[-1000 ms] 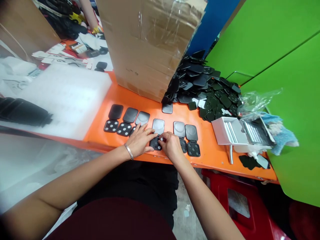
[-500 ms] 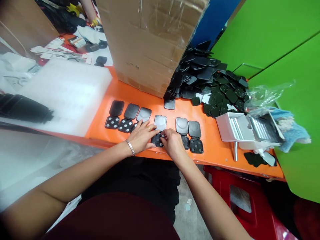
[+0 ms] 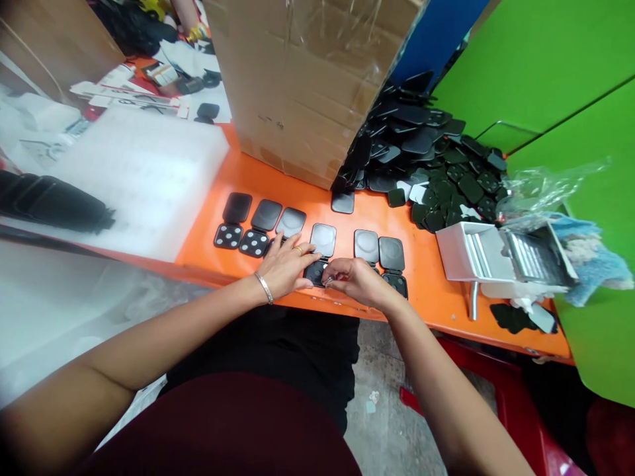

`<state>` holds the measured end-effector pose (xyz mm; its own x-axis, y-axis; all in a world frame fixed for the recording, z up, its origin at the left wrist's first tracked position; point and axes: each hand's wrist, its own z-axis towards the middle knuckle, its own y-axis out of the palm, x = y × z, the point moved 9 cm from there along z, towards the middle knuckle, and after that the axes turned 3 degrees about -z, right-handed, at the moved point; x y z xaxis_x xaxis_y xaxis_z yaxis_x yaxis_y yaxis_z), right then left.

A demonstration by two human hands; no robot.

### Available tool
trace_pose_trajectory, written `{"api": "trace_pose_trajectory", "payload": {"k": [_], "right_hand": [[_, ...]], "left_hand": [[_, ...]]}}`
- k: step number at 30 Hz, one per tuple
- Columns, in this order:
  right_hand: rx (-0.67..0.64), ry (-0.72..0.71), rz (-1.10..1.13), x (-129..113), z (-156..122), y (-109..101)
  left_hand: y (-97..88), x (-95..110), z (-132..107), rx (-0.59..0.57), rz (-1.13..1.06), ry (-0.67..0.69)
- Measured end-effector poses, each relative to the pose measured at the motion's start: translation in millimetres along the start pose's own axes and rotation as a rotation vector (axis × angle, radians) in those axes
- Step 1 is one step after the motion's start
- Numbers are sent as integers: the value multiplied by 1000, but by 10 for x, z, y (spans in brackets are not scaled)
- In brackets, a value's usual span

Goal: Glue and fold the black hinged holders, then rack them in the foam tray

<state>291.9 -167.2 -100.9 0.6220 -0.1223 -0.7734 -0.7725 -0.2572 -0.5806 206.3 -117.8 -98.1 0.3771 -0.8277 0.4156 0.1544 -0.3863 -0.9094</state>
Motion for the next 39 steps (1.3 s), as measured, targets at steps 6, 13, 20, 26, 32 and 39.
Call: {"api": "trace_pose_trajectory", "payload": {"k": [6, 13, 20, 26, 32, 39], "right_hand": [[97, 91, 135, 117, -84, 8], [217, -14, -346, -219, -89, 25], [-136, 69, -20, -212, -216, 360], [354, 224, 273, -9, -340, 111], [664, 132, -50, -30, -53, 18], [520, 71, -411, -171, 217, 62]], "left_hand": [[-3, 2, 3, 1, 2, 13], [3, 8, -9, 27, 21, 17], [16, 0, -14, 12, 28, -18], [6, -9, -35, 0, -22, 14], [-13, -46, -53, 18, -92, 17], [20, -105, -76, 15, -81, 24]]}}
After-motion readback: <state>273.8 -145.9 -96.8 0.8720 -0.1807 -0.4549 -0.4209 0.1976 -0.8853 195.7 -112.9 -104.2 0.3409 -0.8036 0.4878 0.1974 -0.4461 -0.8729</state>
